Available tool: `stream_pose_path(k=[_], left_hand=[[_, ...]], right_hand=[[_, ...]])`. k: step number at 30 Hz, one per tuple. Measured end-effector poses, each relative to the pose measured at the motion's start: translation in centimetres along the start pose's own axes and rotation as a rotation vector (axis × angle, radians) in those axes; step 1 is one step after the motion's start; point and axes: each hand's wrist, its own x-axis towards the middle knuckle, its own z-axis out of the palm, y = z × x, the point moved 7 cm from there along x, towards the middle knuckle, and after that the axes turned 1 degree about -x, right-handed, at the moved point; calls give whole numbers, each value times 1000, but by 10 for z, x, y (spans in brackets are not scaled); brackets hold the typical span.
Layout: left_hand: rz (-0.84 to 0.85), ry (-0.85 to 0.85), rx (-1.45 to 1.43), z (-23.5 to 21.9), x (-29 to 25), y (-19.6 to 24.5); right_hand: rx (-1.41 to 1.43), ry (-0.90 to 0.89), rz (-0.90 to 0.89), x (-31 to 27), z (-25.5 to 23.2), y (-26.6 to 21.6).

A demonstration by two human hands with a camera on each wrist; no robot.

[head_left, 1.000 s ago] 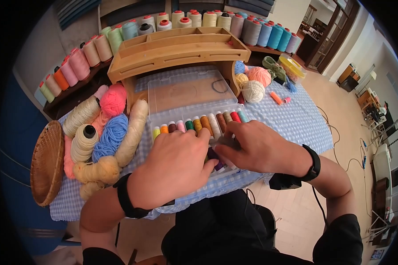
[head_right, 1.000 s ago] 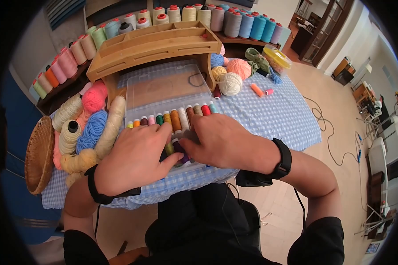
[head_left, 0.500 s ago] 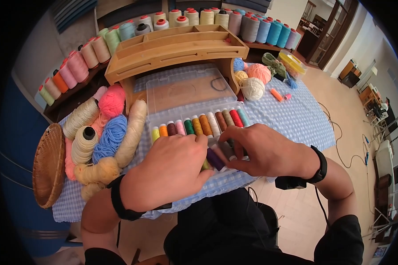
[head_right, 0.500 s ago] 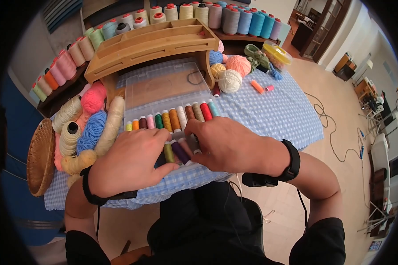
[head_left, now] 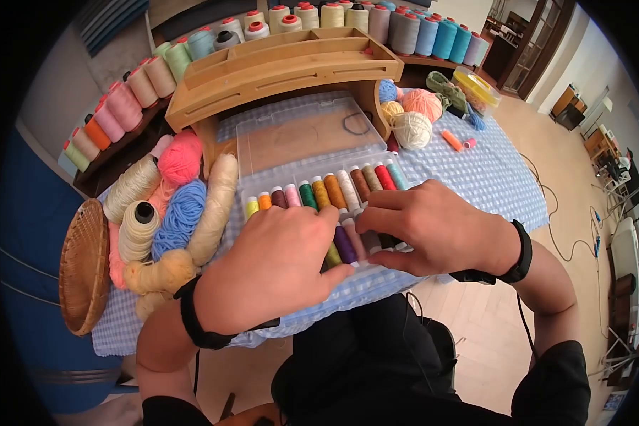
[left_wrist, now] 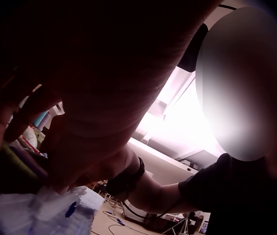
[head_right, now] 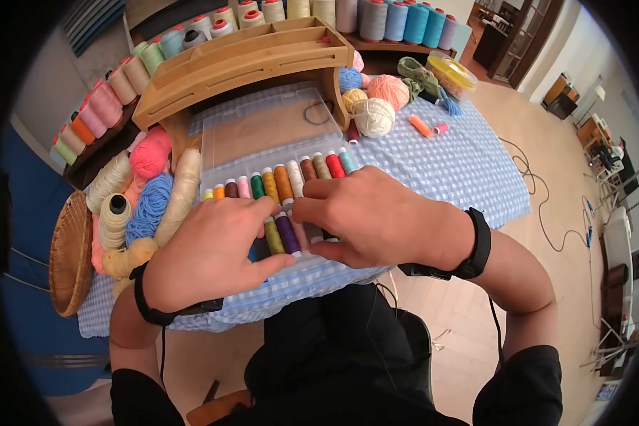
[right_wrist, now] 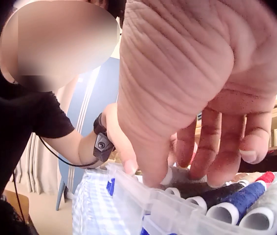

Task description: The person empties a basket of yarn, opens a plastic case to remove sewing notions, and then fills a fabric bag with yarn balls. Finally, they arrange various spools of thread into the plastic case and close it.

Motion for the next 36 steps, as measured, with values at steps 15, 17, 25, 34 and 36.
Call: stream_pose_path(k=[15,17,25,34,36], left_hand=[[-3,18,22,-2,-1,2],[2,18,8,-2,0,1],[-4,12,11,2,2,1],[14,-7,38,4,1,2],[25,-9,40,4,1,2]], right_hand=[[124,21,8,-1,1,5],[229,-11,31,0,3,7],[185,48,-23,4,6,7],[129,162,-95,-2,-3,9],[205,256,4,-8,-21,25]])
